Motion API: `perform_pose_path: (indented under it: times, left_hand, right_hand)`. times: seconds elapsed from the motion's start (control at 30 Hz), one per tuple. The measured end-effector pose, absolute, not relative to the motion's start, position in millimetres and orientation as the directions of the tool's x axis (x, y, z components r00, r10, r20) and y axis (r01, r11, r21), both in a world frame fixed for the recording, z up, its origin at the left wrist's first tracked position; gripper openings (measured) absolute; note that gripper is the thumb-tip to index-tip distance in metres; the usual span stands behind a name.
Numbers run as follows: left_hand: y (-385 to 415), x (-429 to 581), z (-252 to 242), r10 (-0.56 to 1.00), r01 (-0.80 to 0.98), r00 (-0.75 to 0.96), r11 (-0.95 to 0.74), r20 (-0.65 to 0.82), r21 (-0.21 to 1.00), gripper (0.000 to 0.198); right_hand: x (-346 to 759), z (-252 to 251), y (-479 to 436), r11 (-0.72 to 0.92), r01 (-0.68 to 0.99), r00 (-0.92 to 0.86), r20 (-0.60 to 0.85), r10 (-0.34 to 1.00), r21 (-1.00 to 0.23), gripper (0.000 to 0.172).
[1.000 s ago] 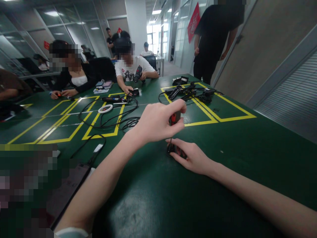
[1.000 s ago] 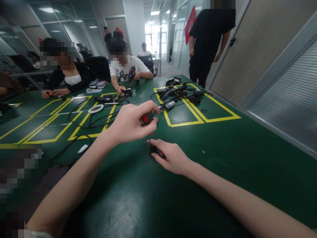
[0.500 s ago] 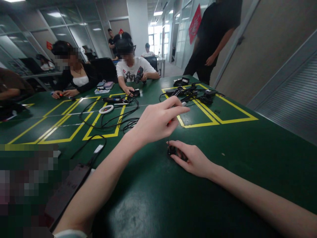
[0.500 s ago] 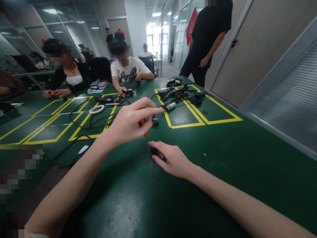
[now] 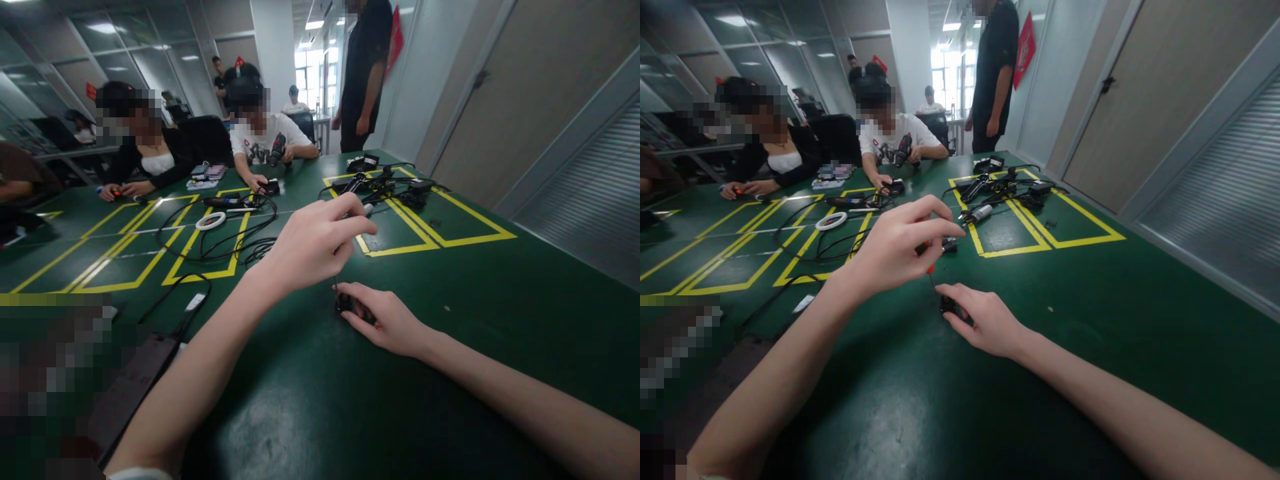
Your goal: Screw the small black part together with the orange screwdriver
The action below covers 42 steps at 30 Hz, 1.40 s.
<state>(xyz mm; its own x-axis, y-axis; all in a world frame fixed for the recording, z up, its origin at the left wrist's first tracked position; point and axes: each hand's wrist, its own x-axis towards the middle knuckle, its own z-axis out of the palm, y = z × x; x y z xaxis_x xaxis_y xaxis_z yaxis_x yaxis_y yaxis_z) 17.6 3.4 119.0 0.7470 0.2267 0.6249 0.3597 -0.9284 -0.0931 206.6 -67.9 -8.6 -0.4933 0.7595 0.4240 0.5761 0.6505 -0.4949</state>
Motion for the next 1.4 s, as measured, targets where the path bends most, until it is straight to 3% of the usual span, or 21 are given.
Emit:
perform_pose_path:
  times: [0.4,0.5,0.7,0.9,1.13,1.4]
  left_hand:
    - [-2.2,15.8,127.0,0.254,0.39,0.794,-0.91,0.553,-0.142,0.025]
    - [-0.3,14.7,125.5,0.26,0.384,0.793,-0.916,0.55,-0.12,0.032]
    - [-3.2,11.3,127.6,0.31,0.435,0.78,-0.893,0.544,-0.114,0.021]
    - [-13.5,12.1,134.6,0.321,0.425,0.804,-0.899,0.501,-0.106,0.023]
    - [-17.5,13.8,137.4,0.349,0.41,0.805,-0.912,0.48,-0.023,0.018]
    - [-13.7,15.7,134.6,0.309,0.383,0.822,-0.921,0.479,-0.064,0.029]
  right_hand:
    - [207.3,-8.8,-67.5,0.649,0.581,-0.494,0.42,0.761,-0.492,0.039]
    - [207.3,-8.4,-67.8,0.645,0.572,-0.489,0.42,0.764,-0.507,0.039]
    - [207.2,-8.4,-67.7,0.657,0.56,-0.493,0.435,0.754,-0.505,0.039]
    - [207.6,-8.6,-67.2,0.652,0.572,-0.495,0.425,0.758,-0.497,0.039]
    - [206.7,-9.6,-66.9,0.658,0.569,-0.487,0.442,0.753,-0.493,0.038]
    - [206.6,-8.1,-67.5,0.663,0.568,-0.496,0.44,0.748,-0.487,0.037]
